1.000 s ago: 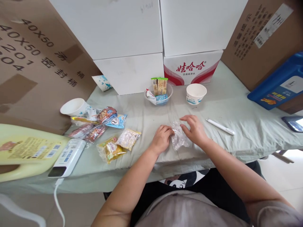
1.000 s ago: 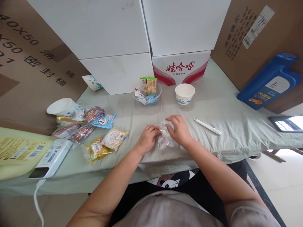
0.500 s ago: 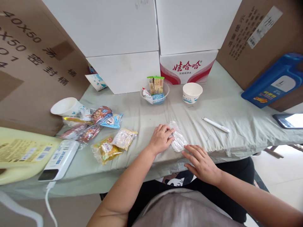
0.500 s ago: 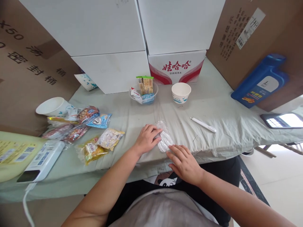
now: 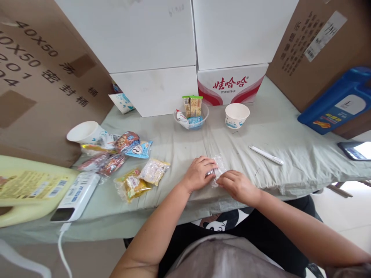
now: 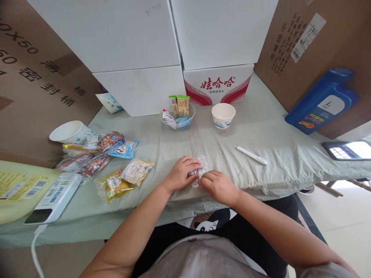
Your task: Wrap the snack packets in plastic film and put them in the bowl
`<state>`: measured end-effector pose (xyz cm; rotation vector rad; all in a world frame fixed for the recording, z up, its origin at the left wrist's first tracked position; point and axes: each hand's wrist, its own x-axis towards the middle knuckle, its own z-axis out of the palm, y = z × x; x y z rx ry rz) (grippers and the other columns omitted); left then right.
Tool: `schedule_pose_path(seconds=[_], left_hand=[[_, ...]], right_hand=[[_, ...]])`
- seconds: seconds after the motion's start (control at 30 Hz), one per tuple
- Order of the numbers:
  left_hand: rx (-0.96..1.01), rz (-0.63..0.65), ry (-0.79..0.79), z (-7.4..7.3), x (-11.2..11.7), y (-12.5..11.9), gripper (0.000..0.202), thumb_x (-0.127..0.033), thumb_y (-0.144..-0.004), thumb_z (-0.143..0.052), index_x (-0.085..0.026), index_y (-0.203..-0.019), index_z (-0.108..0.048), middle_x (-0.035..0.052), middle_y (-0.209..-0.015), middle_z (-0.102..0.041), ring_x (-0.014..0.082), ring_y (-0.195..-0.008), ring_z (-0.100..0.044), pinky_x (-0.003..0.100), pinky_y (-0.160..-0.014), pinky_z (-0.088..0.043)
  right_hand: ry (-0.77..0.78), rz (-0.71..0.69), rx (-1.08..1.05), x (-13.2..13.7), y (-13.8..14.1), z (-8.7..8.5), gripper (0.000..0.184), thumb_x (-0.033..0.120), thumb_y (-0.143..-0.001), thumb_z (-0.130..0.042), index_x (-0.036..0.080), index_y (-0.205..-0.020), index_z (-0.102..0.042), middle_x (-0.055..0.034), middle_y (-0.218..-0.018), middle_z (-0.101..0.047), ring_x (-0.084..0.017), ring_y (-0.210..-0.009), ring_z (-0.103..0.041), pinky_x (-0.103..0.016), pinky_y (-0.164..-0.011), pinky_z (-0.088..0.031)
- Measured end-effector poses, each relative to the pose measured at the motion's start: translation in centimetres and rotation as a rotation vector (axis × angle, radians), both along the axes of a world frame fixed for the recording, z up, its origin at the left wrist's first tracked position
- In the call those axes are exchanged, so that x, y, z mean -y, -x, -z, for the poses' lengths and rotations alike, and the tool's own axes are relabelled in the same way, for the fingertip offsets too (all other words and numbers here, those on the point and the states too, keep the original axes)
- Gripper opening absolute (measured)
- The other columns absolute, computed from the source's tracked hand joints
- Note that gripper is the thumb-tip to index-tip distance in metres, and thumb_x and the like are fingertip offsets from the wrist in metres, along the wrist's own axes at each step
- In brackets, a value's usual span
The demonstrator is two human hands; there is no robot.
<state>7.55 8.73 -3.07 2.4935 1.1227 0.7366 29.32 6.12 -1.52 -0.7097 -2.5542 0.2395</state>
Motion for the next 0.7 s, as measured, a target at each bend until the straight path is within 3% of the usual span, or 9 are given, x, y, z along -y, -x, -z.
schedule_pose_path(seconds=[0.1,0.23,0.33,0.5,0.7], left_hand=[[0.108,-0.027,0.028,0.3,-0.1,0.2,0.049,-0.022,-0.086,-0.055,-0.022,-0.135,-0.046,0.0095,-0.128,-0.059,0.0229,-0.115,-0.055,0.043,-0.099,-0.045],[0.188,-0.098,0.022,0.6,0.0,0.4,0.070,-0.005,-0.078,-0.048,-0.019,-0.143,-0.028,0.0143,-0.140,-0.044,0.0228,-0.130,-0.045,0.040,-0.101,-0.047],[0.201,-0.116,0.008,0.5,0.0,0.3,0.063,-0.001,-0.076,-0.045,-0.018,-0.137,-0.035,0.0143,-0.138,-0.045,0.0225,-0.132,-0.042,0.040,-0.103,-0.046],[0.130,-0.198,0.000,0.6,-0.1,0.1,0.024,-0.015,-0.090,-0.047,-0.018,-0.111,-0.056,0.0111,-0.120,-0.055,0.0227,-0.114,-0.054,0.043,-0.100,-0.048],[0.023,-0.275,-0.078,1.1,-0.4,-0.3,0.024,-0.018,-0.084,-0.060,-0.017,-0.108,-0.060,0.0106,-0.113,-0.056,0.0260,-0.107,-0.052,0.046,-0.095,-0.049]], right_hand=[[0.035,0.099,0.090,-3.4,1.0,-0.8,0.026,0.026,-0.100,-0.039,0.019,-0.104,-0.064,-0.0047,-0.084,-0.067,-0.014,-0.068,-0.060,-0.026,-0.058,-0.038],[0.070,0.276,0.244,-7.2,2.8,-0.4,0.027,0.032,-0.099,-0.043,0.017,-0.098,-0.065,-0.0068,-0.087,-0.067,-0.014,-0.065,-0.059,-0.026,-0.055,-0.030],[0.084,0.295,0.290,-8.0,3.6,0.5,0.027,0.035,-0.098,-0.045,0.016,-0.097,-0.065,-0.0078,-0.089,-0.066,-0.016,-0.069,-0.059,-0.027,-0.057,-0.030],[0.088,0.362,0.255,-7.6,3.7,1.4,0.026,0.032,-0.097,-0.043,0.018,-0.097,-0.065,-0.0075,-0.090,-0.064,-0.017,-0.074,-0.058,-0.028,-0.062,-0.034],[-0.011,0.573,0.027,-8.3,2.3,1.2,0.023,0.011,-0.086,-0.048,0.016,-0.099,-0.066,-0.0140,-0.104,-0.062,-0.027,-0.098,-0.053,-0.040,-0.085,-0.041]])
